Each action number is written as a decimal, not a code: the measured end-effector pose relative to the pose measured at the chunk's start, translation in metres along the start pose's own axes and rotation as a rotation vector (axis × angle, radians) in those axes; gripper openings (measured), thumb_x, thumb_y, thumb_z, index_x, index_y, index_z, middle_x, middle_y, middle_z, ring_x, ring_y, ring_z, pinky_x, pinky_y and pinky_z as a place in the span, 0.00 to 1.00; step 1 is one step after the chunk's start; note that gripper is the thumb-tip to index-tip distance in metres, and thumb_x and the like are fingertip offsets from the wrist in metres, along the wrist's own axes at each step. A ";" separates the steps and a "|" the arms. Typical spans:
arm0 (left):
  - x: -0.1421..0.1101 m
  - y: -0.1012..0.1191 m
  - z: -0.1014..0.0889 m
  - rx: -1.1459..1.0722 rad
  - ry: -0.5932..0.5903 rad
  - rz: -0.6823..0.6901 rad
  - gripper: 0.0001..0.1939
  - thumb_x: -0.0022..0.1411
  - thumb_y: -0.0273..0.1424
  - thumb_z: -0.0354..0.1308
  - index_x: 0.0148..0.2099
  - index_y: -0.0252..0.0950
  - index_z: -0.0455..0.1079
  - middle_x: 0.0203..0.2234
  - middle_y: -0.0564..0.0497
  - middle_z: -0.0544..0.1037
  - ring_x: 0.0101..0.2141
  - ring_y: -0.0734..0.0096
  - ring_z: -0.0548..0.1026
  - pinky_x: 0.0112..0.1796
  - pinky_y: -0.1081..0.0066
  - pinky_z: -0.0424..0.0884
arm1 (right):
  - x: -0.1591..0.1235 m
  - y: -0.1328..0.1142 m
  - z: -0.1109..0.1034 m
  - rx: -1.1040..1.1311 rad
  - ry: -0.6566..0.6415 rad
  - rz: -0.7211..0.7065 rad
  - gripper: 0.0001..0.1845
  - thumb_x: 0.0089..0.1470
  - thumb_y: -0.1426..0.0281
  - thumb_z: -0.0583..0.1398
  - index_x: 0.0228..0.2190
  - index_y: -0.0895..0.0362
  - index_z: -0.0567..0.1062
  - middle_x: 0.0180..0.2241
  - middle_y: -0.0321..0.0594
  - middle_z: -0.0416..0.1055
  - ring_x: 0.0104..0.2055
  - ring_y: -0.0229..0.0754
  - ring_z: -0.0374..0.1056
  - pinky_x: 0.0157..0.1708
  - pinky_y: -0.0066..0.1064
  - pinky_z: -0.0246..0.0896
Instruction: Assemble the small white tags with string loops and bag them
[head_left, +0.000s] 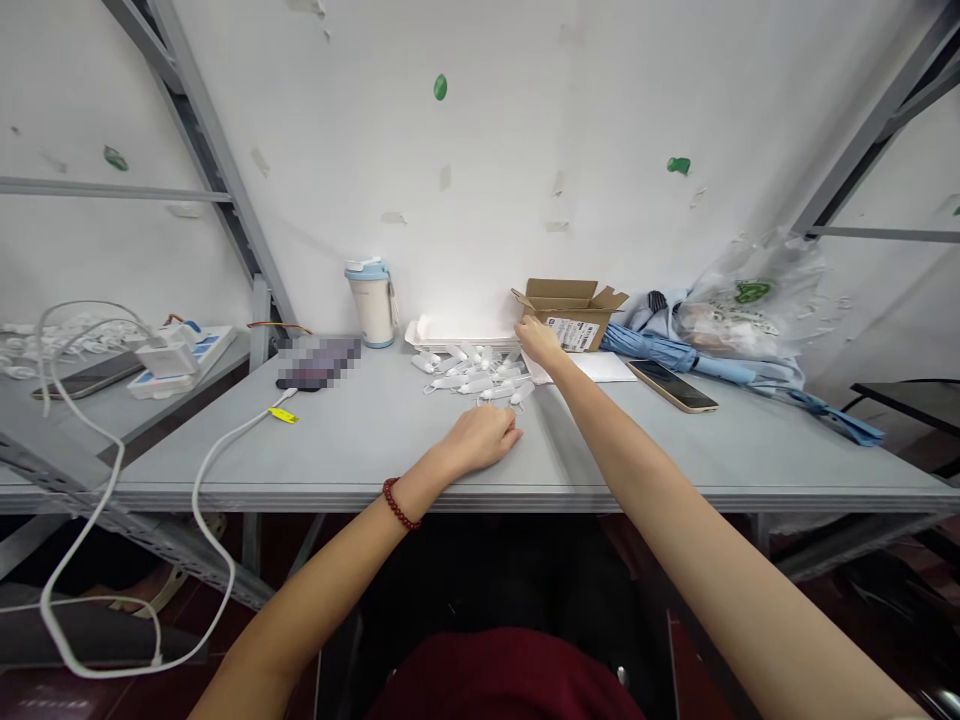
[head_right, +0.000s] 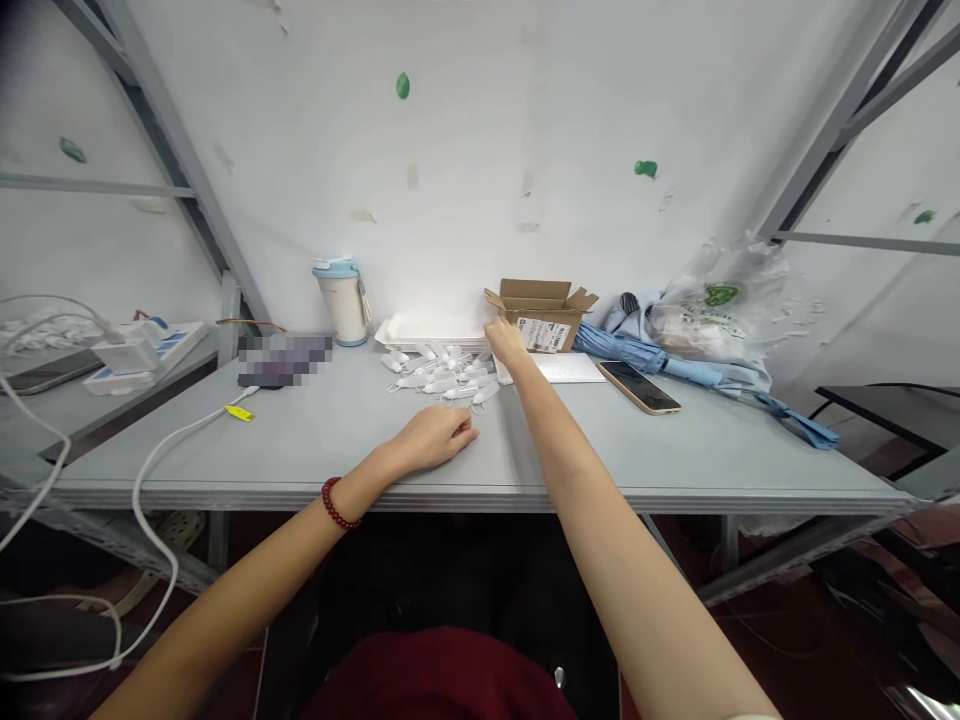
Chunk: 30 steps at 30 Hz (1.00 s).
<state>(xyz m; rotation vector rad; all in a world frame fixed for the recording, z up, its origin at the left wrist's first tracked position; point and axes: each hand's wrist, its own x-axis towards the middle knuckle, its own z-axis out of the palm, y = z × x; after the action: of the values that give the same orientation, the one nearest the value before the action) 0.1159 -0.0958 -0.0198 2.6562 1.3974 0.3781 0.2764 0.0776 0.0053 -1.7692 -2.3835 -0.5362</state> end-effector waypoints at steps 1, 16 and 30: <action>0.000 -0.001 0.000 -0.016 -0.002 0.002 0.13 0.63 0.34 0.48 0.31 0.35 0.69 0.26 0.46 0.75 0.28 0.62 0.73 0.28 0.68 0.61 | 0.002 0.000 -0.002 -0.001 0.004 -0.005 0.21 0.55 0.86 0.47 0.45 0.63 0.72 0.47 0.57 0.66 0.51 0.50 0.62 0.45 0.35 0.58; 0.008 -0.034 -0.025 -1.040 0.206 -0.477 0.15 0.59 0.41 0.56 0.38 0.33 0.66 0.26 0.48 0.76 0.19 0.76 0.70 0.19 0.76 0.62 | -0.045 0.017 0.016 0.213 0.356 -0.076 0.18 0.53 0.84 0.46 0.35 0.60 0.72 0.39 0.49 0.67 0.40 0.45 0.60 0.38 0.32 0.53; 0.005 -0.032 -0.030 -1.534 0.681 -0.532 0.11 0.51 0.24 0.58 0.40 0.31 0.67 0.34 0.45 0.77 0.26 0.71 0.76 0.22 0.76 0.65 | -0.134 0.034 -0.011 0.420 0.615 -0.006 0.10 0.58 0.73 0.50 0.37 0.56 0.70 0.42 0.48 0.70 0.46 0.47 0.64 0.45 0.37 0.58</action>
<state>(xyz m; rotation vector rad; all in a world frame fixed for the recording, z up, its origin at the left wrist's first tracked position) 0.0852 -0.0735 0.0030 0.8989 1.0358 1.5295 0.3489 -0.0387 -0.0187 -1.1979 -1.8940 -0.4509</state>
